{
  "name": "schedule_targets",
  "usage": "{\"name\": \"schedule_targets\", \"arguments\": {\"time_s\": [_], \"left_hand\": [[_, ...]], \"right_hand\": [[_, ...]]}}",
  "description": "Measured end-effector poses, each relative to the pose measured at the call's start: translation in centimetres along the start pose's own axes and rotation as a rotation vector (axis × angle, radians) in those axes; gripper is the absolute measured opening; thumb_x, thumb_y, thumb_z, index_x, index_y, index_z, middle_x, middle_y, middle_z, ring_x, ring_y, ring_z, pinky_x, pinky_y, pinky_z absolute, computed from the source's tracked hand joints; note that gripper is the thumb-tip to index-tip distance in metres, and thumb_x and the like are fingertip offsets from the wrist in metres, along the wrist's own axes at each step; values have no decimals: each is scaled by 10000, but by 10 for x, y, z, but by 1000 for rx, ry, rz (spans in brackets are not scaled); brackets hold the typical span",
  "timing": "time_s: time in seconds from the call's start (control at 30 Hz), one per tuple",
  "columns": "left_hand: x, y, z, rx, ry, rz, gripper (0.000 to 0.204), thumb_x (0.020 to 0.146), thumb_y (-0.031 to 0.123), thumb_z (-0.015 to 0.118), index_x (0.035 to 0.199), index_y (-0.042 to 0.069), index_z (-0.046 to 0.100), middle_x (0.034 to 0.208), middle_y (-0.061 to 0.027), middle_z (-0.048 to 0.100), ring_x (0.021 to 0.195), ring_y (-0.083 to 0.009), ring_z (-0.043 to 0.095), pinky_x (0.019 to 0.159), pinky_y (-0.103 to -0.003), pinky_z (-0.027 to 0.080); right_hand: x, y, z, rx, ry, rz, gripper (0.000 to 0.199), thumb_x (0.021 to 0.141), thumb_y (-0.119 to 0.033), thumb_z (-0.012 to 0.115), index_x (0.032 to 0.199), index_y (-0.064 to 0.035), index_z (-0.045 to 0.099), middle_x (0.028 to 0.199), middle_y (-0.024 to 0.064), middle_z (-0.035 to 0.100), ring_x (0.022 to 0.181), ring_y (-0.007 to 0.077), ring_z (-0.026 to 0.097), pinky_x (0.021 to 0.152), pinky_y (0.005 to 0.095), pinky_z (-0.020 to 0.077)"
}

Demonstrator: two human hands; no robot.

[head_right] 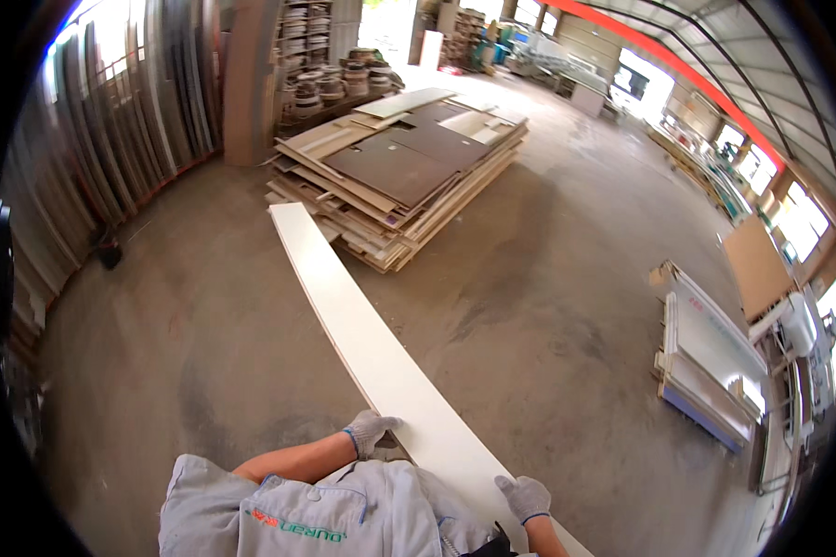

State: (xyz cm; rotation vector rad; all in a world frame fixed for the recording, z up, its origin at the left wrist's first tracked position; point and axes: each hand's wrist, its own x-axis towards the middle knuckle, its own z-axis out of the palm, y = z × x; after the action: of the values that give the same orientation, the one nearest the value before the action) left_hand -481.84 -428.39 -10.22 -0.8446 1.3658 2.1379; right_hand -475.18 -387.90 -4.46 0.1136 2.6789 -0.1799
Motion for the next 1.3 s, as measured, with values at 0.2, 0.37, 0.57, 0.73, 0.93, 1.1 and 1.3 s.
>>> {"name": "schedule_targets", "arguments": {"time_s": [0.2, 0.37, 0.57, 0.73, 0.93, 1.1, 1.3], "left_hand": [[138, 130, 3, -23, -168, 19, 252, 938, 137, 750, 1138, -13, 722, 1070, -129, 769, 883, -252, 762, 818, -413, 634], [308, 206, 31, 31, -307, -84, 242, 951, 104, 739, 1165, -7, 731, 1139, -146, 776, 998, -281, 766, 927, -417, 625], [371, 351, 48, 122, -518, -299, 314, 940, 199, 794, 1223, 84, 719, 1186, -96, 763, 997, -243, 759, 848, -438, 637], [406, 410, 28, 49, -717, -490, 331, 961, 192, 781, 1253, 61, 700, 1200, -93, 763, 1072, -269, 744, 965, -459, 610], [521, 540, -14, 185, -422, -235, 329, 935, 191, 806, 1212, 35, 721, 1132, -103, 772, 964, -240, 752, 857, -432, 640], [603, 628, -79, 172, -348, -220, 293, 944, 147, 776, 1189, -2, 715, 1096, -124, 772, 913, -239, 758, 802, -381, 633], [539, 638, -181, 177, -578, -464, 340, 955, 185, 782, 1246, 24, 715, 1207, -117, 757, 1039, -244, 747, 912, -390, 614]], "right_hand": [[88, -107, -65, 220, 122, 238, 690, 991, -643, 530, 854, -6, 756, 928, 282, 725, 932, 471, 702, 845, 544, 529], [251, -169, -101, 278, 155, 305, 767, 999, -676, 474, 893, 34, 743, 995, 321, 712, 993, 491, 692, 890, 564, 520], [521, -247, -154, 594, 200, 127, 700, 1011, -593, 516, 1022, 73, 730, 1069, 352, 706, 1047, 508, 687, 917, 555, 517], [616, -335, -227, 824, 11, 101, 535, 961, -467, 677, 1092, 46, 748, 972, 173, 770, 887, 256, 725, 791, 420, 552], [484, -392, -186, 1394, -260, 411, 413, 956, -287, 779, 1199, 44, 735, 1048, 70, 756, 953, 207, 699, 833, 381, 568], [373, -494, -135, 1310, -183, 714, 387, 939, -323, 771, 1065, 43, 779, 916, 61, 758, 807, 169, 691, 730, 352, 562], [433, -657, -174, 1191, 36, 733, 384, 923, -312, 767, 1075, 41, 771, 902, 110, 783, 788, 169, 715, 736, 342, 568]]}}
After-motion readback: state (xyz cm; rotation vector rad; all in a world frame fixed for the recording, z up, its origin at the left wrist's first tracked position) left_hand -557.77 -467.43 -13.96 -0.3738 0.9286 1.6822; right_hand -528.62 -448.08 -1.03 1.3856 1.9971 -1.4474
